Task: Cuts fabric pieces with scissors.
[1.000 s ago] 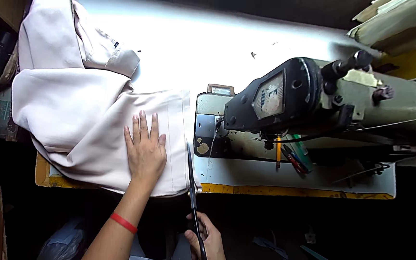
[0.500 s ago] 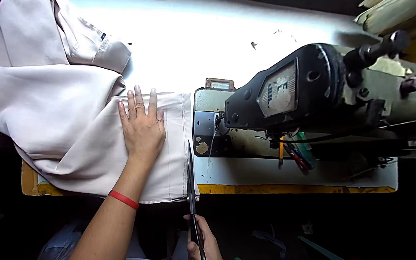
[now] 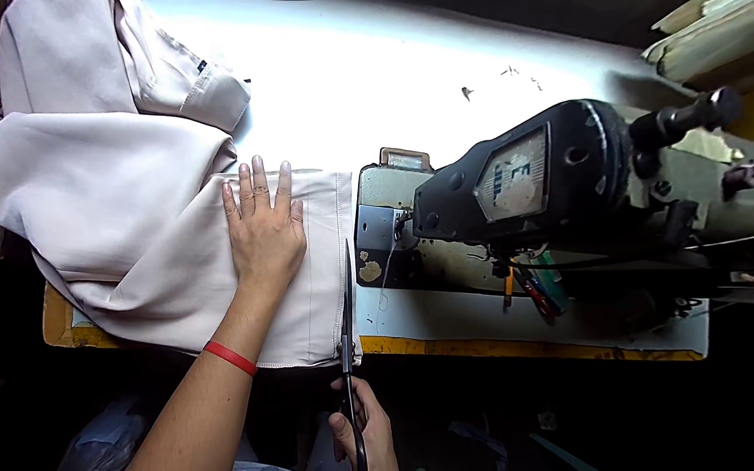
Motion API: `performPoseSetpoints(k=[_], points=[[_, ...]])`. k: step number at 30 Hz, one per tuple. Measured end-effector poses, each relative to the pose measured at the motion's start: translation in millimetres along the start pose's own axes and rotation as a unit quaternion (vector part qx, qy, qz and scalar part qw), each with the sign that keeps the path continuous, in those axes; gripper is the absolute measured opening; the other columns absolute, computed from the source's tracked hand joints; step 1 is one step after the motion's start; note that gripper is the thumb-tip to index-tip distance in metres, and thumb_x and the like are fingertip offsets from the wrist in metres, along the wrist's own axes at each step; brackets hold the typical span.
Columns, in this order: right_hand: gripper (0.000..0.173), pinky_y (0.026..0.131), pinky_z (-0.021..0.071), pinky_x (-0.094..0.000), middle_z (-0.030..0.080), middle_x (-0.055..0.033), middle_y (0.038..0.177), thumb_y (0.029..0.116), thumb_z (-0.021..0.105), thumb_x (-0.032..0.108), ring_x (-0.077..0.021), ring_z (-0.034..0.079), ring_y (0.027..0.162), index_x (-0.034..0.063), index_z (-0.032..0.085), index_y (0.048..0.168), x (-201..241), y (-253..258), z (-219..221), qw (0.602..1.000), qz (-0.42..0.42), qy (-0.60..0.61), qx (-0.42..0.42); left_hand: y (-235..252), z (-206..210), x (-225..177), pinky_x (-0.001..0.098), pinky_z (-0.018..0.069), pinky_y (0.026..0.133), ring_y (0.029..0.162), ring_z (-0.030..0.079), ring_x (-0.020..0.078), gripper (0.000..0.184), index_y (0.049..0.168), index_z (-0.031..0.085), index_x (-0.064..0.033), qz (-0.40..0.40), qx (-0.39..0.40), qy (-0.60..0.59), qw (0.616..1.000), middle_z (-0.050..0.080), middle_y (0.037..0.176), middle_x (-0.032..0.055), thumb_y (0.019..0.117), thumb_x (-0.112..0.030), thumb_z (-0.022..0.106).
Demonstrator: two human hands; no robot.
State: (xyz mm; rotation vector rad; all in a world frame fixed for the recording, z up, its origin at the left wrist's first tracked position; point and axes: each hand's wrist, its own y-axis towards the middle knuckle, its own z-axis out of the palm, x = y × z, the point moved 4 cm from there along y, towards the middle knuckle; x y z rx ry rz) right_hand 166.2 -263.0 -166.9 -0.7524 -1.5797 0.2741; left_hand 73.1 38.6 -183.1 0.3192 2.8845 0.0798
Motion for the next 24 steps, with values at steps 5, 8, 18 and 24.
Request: performPoseSetpoints(k=[5,8,18,24], points=[[0.089,0.038,0.0484,-0.0271,0.054,0.0015,0.064,0.0754,0.076,0.072,-0.0089,0.049,0.042,-0.0006,0.060,0.124,2,-2,-3,1.000,0.011,0.007,-0.015,0,0,0,0.0613,0.0059,0.126,0.158,0.018,0.0343,0.056,0.163,0.033,-0.0263,0.000,0.001,-0.002,1.000,0.025,0.169,0.0161,0.1101,-0.042,0.022],[0.085,0.036,0.0482,-0.0268,0.054,0.0020,0.062,0.0750,0.080,0.067,-0.0086,0.049,0.040,-0.0008,0.061,0.123,4,-3,-4,1.000,0.020,0.014,-0.019,0,0,0,0.0613,0.0059,0.126,0.158,0.018,0.0338,0.056,0.163,0.033,-0.0266,0.000,0.001,-0.004,1.000,0.025,0.169,0.0156,0.1101,-0.043,0.022],[0.100,0.040,0.0494,-0.0300,0.055,-0.0007,0.069,0.0775,0.066,0.080,-0.0119,0.050,0.046,-0.0007,0.053,0.134,3,0,-2,0.998,-0.002,0.036,0.044,2,-1,0,0.0621,0.0047,0.126,0.158,0.017,0.0344,0.057,0.163,0.033,-0.0251,0.001,0.006,-0.002,1.000,0.024,0.170,0.0160,0.1102,-0.041,0.021],[0.101,0.043,0.0517,-0.0312,0.057,-0.0018,0.073,0.0757,0.063,0.085,-0.0136,0.053,0.049,0.0030,0.053,0.135,16,16,-3,0.999,0.005,0.001,0.042,1,-1,0,0.0619,0.0046,0.126,0.158,0.017,0.0344,0.057,0.163,0.032,-0.0257,0.000,0.007,-0.007,1.000,0.024,0.170,0.0161,0.1103,-0.042,0.021]])
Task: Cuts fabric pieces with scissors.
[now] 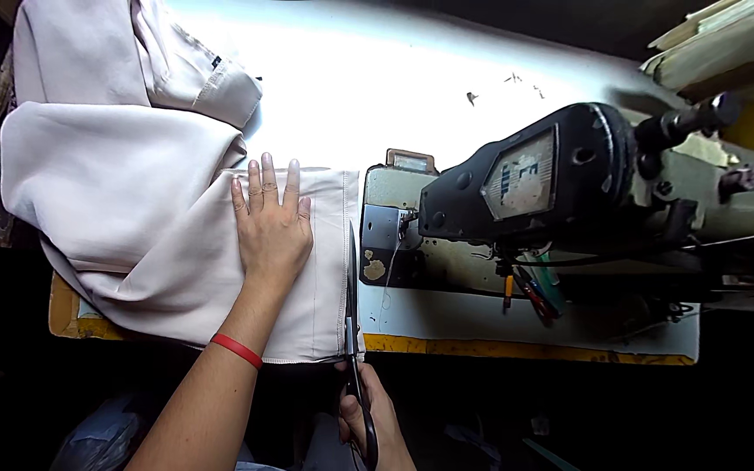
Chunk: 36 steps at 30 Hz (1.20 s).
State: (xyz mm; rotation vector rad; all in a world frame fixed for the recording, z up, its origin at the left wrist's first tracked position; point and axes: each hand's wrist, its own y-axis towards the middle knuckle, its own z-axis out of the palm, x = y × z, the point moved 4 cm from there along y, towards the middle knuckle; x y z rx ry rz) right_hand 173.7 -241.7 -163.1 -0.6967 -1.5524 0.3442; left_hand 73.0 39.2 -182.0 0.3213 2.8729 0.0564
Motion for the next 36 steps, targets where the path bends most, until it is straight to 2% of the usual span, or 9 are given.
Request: performPoseSetpoints(k=[5,9,14,22,27,29,31,36], points=[[0.100,0.040,0.0510,-0.0301,0.062,-0.0030,0.074,0.0719,0.067,0.084,-0.0137,0.054,0.047,0.0030,0.058,0.129,8,7,2,0.998,0.012,-0.022,-0.049,1,1,0,0.0615,0.0051,0.126,0.158,0.018,0.0347,0.057,0.163,0.033,-0.0258,-0.002,0.000,-0.002,1.000,0.025,0.170,0.0158,0.1102,-0.042,0.021],[0.093,0.037,0.0493,-0.0293,0.058,-0.0029,0.070,0.0724,0.073,0.079,-0.0132,0.051,0.044,0.0017,0.061,0.123,6,6,2,0.998,0.005,-0.004,-0.068,0,0,0,0.0619,0.0050,0.126,0.158,0.019,0.0353,0.056,0.163,0.034,-0.0252,0.002,-0.007,-0.011,1.000,0.026,0.169,0.0161,0.1101,-0.042,0.022],[0.085,0.035,0.0474,-0.0273,0.053,-0.0002,0.063,0.0742,0.079,0.070,-0.0110,0.048,0.040,0.0004,0.062,0.120,3,3,1,0.997,0.001,0.012,-0.080,0,0,0,0.0613,0.0048,0.126,0.158,0.018,0.0352,0.057,0.163,0.033,-0.0261,0.001,0.001,-0.004,1.000,0.024,0.170,0.0158,0.1102,-0.043,0.021],[0.068,0.031,0.0486,-0.0302,0.056,-0.0034,0.062,0.0789,0.086,0.047,-0.0133,0.051,0.037,-0.0012,0.063,0.121,9,-1,2,0.995,0.036,0.063,-0.072,0,0,-1,0.0616,0.0053,0.126,0.158,0.017,0.0340,0.056,0.163,0.033,-0.0263,0.000,0.001,-0.002,1.000,0.024,0.170,0.0157,0.1102,-0.041,0.021],[0.094,0.035,0.0505,-0.0292,0.058,-0.0022,0.066,0.0715,0.082,0.068,-0.0120,0.052,0.040,-0.0010,0.058,0.130,10,1,-2,0.996,0.034,0.075,-0.028,0,0,0,0.0618,0.0046,0.126,0.158,0.017,0.0345,0.056,0.163,0.032,-0.0247,0.004,-0.002,-0.002,1.000,0.024,0.170,0.0168,0.1103,-0.040,0.020],[0.099,0.041,0.0498,-0.0290,0.054,-0.0003,0.072,0.0773,0.067,0.080,-0.0114,0.050,0.047,0.0008,0.049,0.135,4,3,-1,0.998,-0.007,0.061,0.014,0,0,0,0.0622,0.0043,0.126,0.158,0.017,0.0347,0.056,0.163,0.033,-0.0246,0.005,-0.001,-0.003,1.000,0.024,0.169,0.0170,0.1102,-0.040,0.020],[0.099,0.042,0.0511,-0.0299,0.053,-0.0005,0.075,0.0807,0.060,0.081,-0.0119,0.050,0.048,0.0012,0.045,0.137,2,4,-1,0.997,-0.024,0.068,0.034,0,0,0,0.0622,0.0044,0.126,0.158,0.017,0.0345,0.057,0.163,0.032,-0.0244,0.005,0.003,-0.004,1.000,0.024,0.169,0.0173,0.1103,-0.041,0.020],[0.101,0.042,0.0512,-0.0304,0.053,-0.0010,0.074,0.0780,0.062,0.083,-0.0131,0.051,0.049,0.0013,0.048,0.136,12,11,-6,0.999,-0.009,0.034,0.035,0,1,0,0.0622,0.0048,0.126,0.158,0.017,0.0348,0.057,0.164,0.032,-0.0250,0.002,0.002,-0.004,1.000,0.024,0.169,0.0170,0.1103,-0.042,0.020]])
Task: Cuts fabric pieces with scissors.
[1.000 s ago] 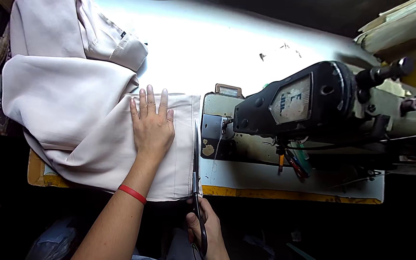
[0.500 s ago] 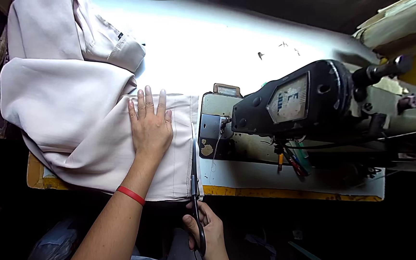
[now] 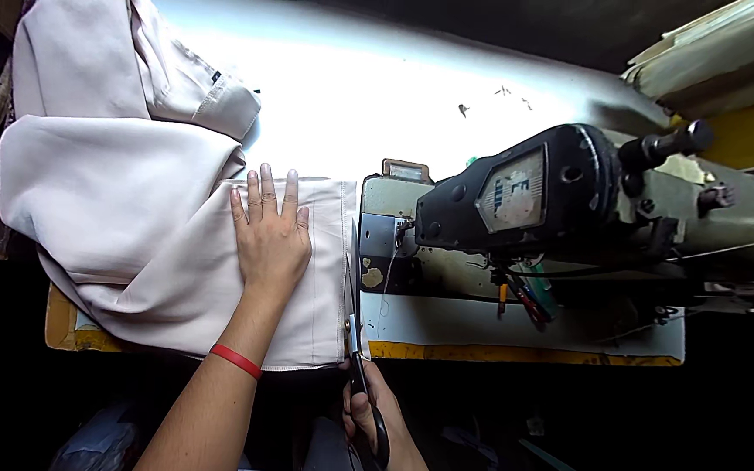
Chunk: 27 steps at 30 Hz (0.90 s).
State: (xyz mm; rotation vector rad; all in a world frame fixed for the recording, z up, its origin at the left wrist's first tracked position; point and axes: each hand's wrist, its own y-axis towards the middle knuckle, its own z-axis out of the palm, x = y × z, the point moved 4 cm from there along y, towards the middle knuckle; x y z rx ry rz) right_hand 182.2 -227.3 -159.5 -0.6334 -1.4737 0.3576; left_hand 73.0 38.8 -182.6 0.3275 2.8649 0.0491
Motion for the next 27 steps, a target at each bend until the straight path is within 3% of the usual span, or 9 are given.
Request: performPoseSetpoints(k=[12,27], points=[[0.093,0.039,0.0505,-0.0301,0.060,-0.0037,0.073,0.0733,0.068,0.084,-0.0147,0.054,0.046,0.0059,0.060,0.123,20,18,9,0.993,0.035,-0.074,-0.082,0,-1,0,0.0628,0.0049,0.125,0.158,0.018,0.0356,0.057,0.163,0.032,-0.0243,0.000,0.001,-0.004,1.000,0.024,0.170,0.0169,0.1102,-0.043,0.020],[0.075,0.032,0.0481,-0.0285,0.059,-0.0034,0.065,0.0762,0.081,0.064,-0.0137,0.052,0.039,0.0015,0.064,0.115,19,13,5,0.993,0.008,-0.024,-0.116,0,-2,-1,0.0624,0.0048,0.126,0.158,0.017,0.0351,0.057,0.163,0.032,-0.0248,-0.002,0.004,-0.008,1.000,0.023,0.170,0.0155,0.1104,-0.042,0.021]])
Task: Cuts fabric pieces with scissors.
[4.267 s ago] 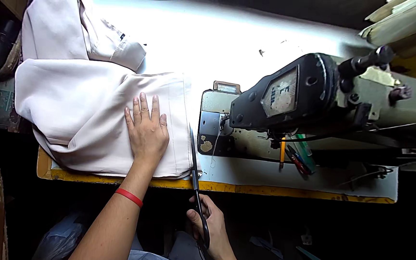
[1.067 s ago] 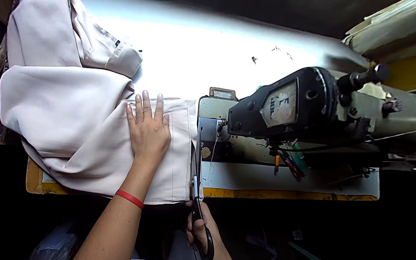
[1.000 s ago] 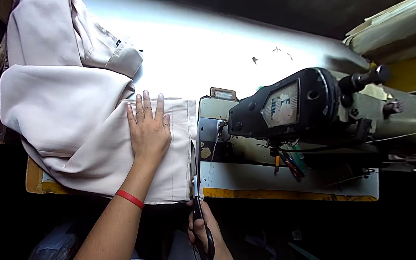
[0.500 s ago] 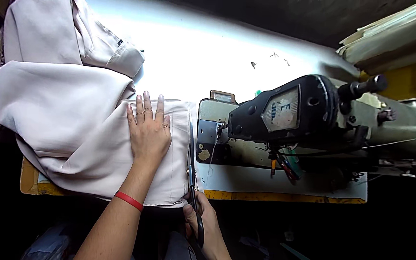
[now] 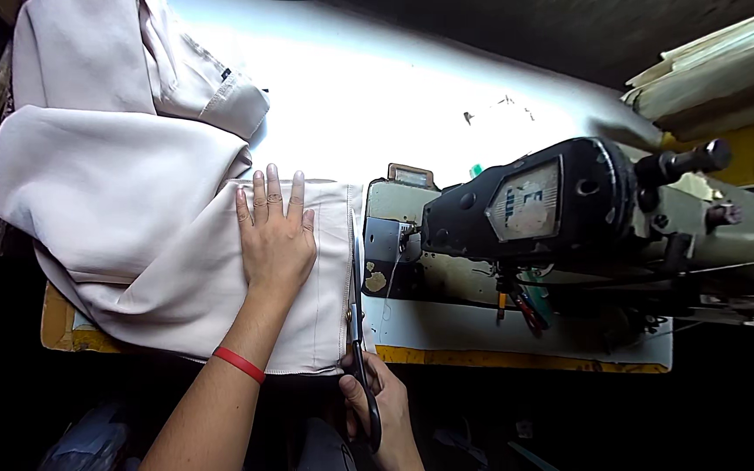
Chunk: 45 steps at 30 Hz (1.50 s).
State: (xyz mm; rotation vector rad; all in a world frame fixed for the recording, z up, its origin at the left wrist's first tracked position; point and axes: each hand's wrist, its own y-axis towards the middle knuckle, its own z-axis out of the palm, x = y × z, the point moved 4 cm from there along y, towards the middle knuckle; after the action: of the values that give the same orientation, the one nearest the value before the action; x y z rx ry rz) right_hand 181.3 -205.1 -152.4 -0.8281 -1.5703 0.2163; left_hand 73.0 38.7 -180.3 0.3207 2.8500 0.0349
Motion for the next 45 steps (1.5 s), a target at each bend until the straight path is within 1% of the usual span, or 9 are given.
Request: performPoseSetpoints(k=[5,10,17,21,28,36,38,42,45], points=[[0.071,0.031,0.0487,-0.0296,0.059,-0.0041,0.065,0.0778,0.083,0.059,-0.0142,0.052,0.038,0.0008,0.065,0.114,-1,-1,0,1.000,-0.004,0.021,0.008,0,1,0,0.0627,0.0045,0.126,0.158,0.017,0.0352,0.057,0.164,0.032,-0.0245,0.002,0.000,0.003,1.000,0.023,0.170,0.0165,0.1105,-0.042,0.021],[0.091,0.038,0.0502,-0.0297,0.057,-0.0032,0.068,0.0761,0.069,0.079,-0.0141,0.052,0.043,0.0027,0.057,0.124,1,4,0,0.997,-0.007,0.023,0.076,0,1,0,0.0625,0.0052,0.126,0.158,0.017,0.0354,0.057,0.164,0.032,-0.0247,0.002,0.002,0.005,1.000,0.023,0.170,0.0166,0.1104,-0.042,0.021],[0.094,0.042,0.0532,-0.0313,0.056,-0.0032,0.068,0.0732,0.067,0.084,-0.0154,0.054,0.044,0.0058,0.054,0.123,18,17,4,0.997,0.032,-0.005,0.068,0,1,0,0.0626,0.0054,0.126,0.158,0.018,0.0352,0.057,0.163,0.032,-0.0247,0.002,-0.003,0.002,1.000,0.024,0.170,0.0168,0.1103,-0.042,0.020],[0.083,0.040,0.0520,-0.0314,0.056,-0.0047,0.066,0.0780,0.070,0.076,-0.0163,0.053,0.042,0.0059,0.057,0.120,22,22,9,0.999,0.028,-0.004,0.040,0,0,0,0.0629,0.0056,0.125,0.158,0.018,0.0356,0.057,0.163,0.032,-0.0242,0.001,-0.002,0.001,1.000,0.024,0.169,0.0168,0.1102,-0.041,0.021],[0.076,0.034,0.0492,-0.0305,0.057,-0.0054,0.062,0.0760,0.078,0.069,-0.0162,0.052,0.038,0.0038,0.062,0.112,20,23,8,1.000,0.016,-0.008,0.000,1,0,0,0.0631,0.0053,0.125,0.158,0.019,0.0356,0.057,0.163,0.032,-0.0249,0.000,0.000,-0.004,1.000,0.025,0.169,0.0168,0.1100,-0.041,0.022],[0.064,0.032,0.0490,-0.0304,0.055,-0.0044,0.059,0.0779,0.084,0.052,-0.0154,0.051,0.036,0.0018,0.064,0.113,19,23,8,1.000,0.017,0.000,-0.017,1,2,0,0.0629,0.0058,0.125,0.158,0.019,0.0358,0.056,0.163,0.033,-0.0248,0.005,-0.006,0.000,1.000,0.025,0.169,0.0167,0.1102,-0.041,0.021],[0.070,0.033,0.0503,-0.0311,0.055,-0.0043,0.061,0.0775,0.082,0.058,-0.0158,0.052,0.037,0.0016,0.063,0.115,16,23,7,1.000,0.021,0.009,-0.005,0,2,0,0.0627,0.0056,0.126,0.158,0.019,0.0350,0.056,0.163,0.033,-0.0246,0.005,-0.007,-0.001,1.000,0.025,0.169,0.0162,0.1102,-0.041,0.021],[0.091,0.040,0.0524,-0.0304,0.056,-0.0020,0.067,0.0747,0.069,0.081,-0.0143,0.053,0.043,0.0046,0.055,0.123,20,26,8,0.998,0.024,0.017,0.054,0,1,0,0.0624,0.0058,0.126,0.158,0.018,0.0347,0.057,0.163,0.033,-0.0239,0.005,-0.005,0.004,1.000,0.025,0.170,0.0160,0.1104,-0.041,0.021],[0.090,0.042,0.0526,-0.0304,0.055,-0.0032,0.068,0.0765,0.068,0.081,-0.0148,0.053,0.045,0.0059,0.053,0.123,27,31,9,0.997,0.030,0.024,0.074,0,1,0,0.0624,0.0056,0.126,0.158,0.018,0.0342,0.057,0.163,0.033,-0.0237,0.004,-0.005,0.003,1.000,0.024,0.169,0.0165,0.1104,-0.042,0.021]])
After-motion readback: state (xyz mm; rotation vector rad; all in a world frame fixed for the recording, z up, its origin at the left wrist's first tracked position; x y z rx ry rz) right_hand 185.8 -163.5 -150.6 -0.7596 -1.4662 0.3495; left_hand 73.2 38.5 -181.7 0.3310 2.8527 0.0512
